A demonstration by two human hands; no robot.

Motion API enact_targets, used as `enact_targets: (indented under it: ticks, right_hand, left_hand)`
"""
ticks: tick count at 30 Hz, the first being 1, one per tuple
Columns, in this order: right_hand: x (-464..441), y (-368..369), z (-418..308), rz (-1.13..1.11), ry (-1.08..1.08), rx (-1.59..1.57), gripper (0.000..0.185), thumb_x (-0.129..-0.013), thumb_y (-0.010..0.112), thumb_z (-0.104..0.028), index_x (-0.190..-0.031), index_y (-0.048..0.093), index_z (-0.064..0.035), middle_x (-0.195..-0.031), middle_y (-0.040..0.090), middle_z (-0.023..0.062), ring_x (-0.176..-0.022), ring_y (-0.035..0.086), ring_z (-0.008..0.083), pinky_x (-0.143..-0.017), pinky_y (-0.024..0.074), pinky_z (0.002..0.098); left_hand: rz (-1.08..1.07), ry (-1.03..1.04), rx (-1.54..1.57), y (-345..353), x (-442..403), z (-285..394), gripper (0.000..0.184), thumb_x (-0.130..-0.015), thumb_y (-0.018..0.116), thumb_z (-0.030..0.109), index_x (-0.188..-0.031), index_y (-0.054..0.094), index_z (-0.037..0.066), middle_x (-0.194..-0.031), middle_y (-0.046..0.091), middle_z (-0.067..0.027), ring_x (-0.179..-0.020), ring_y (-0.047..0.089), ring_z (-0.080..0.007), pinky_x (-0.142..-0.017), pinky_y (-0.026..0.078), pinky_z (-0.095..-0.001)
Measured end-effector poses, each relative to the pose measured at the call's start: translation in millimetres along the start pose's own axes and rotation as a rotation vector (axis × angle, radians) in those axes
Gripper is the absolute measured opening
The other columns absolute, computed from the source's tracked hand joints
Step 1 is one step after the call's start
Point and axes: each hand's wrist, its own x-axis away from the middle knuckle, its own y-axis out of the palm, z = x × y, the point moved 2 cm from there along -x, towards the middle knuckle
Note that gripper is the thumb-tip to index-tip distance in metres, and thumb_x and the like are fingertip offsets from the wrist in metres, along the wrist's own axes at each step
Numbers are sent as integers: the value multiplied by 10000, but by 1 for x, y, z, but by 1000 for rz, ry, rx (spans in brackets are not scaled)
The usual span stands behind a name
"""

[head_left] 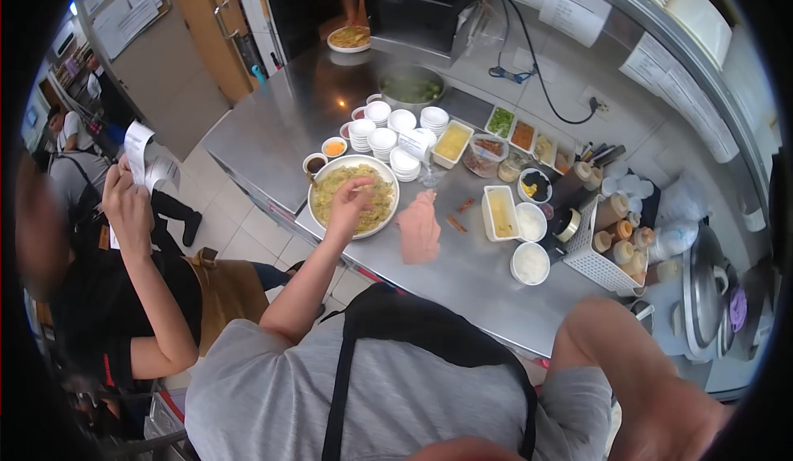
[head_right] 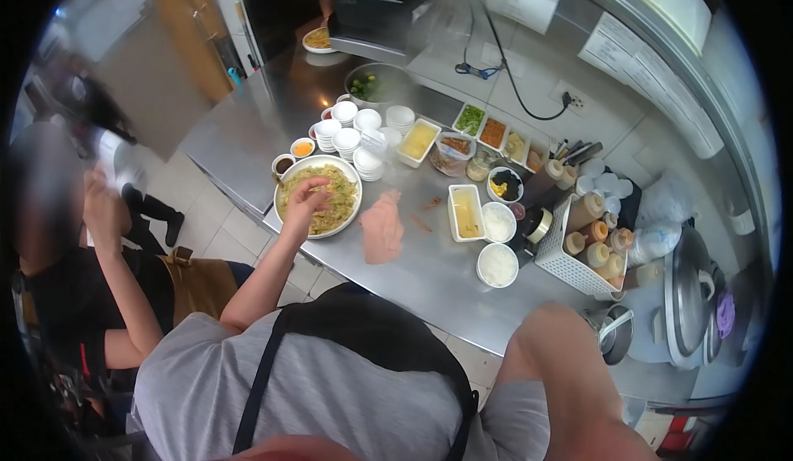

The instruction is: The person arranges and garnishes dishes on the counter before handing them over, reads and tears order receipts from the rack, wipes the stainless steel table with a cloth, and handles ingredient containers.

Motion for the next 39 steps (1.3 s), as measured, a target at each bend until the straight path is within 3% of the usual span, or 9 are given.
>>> enact_targets:
  ticks: [18, 29, 32, 35, 37, 39]
  right_hand:
    - [7, 0, 6, -135, 55, 122, 401, -839, 414, -439, -1181, 454, -234, -1279, 406, -56, -1237, 306, 179, -1004, 143, 557]
    - [5, 6, 3, -416, -17, 516, 379, -850, 431, -367, -1184, 453, -189, -1234, 467, -28, -1207, 356, 166, -1011, 164, 551]
    - [15, 33, 10, -331, 127, 237, 337, -853, 448, -322, -1164, 463, -194, -1223, 474, -23, -1169, 398, 151, -1014, 183, 529]
    - [15, 22, 4, -436, 234, 328, 349, -850, 451, -349, -1165, 460, -200, -1227, 471, -24, -1177, 386, 154, -1016, 163, 537]
    - [21, 25, 23, 76, 27, 139, 448, -815, 483, -421, -1205, 434, -204, -1255, 449, -38, -1233, 314, 173, -1010, 127, 570]
    - [40, -5, 24, -11, 289, 84, 348, -832, 459, -448, -1015, 571, -174, -1183, 474, 96, -1236, 307, 243, -1044, 102, 472]
  left_hand:
    - [-5, -29, -17, -15, -15, -8, 236, -801, 535, 83, -1032, 546, 39, -825, 574, -53, -766, 558, -107, -652, 462, -225]
    - [-18, -41, -39, -2, -20, -4, 244, -797, 559, 104, -1033, 553, 41, -818, 570, -43, -773, 555, -105, -630, 456, -225]
    - [-29, -44, -28, 0, -25, -12, 252, -790, 557, 108, -1032, 553, 40, -836, 576, -50, -770, 553, -106, -619, 452, -228]
    - [-51, -48, -65, 0, -26, -12, 255, -792, 537, 93, -1040, 548, 37, -910, 579, -56, -816, 557, -110, -642, 453, -225]
    - [-63, -67, -47, -1, -29, -17, 251, -800, 528, 92, -1044, 545, 36, -952, 571, -55, -839, 559, -117, -656, 454, -227]
    - [-75, -74, -12, 1, -26, -17, 248, -807, 520, 92, -1047, 542, 35, -994, 563, -55, -862, 560, -124, -671, 455, -230]
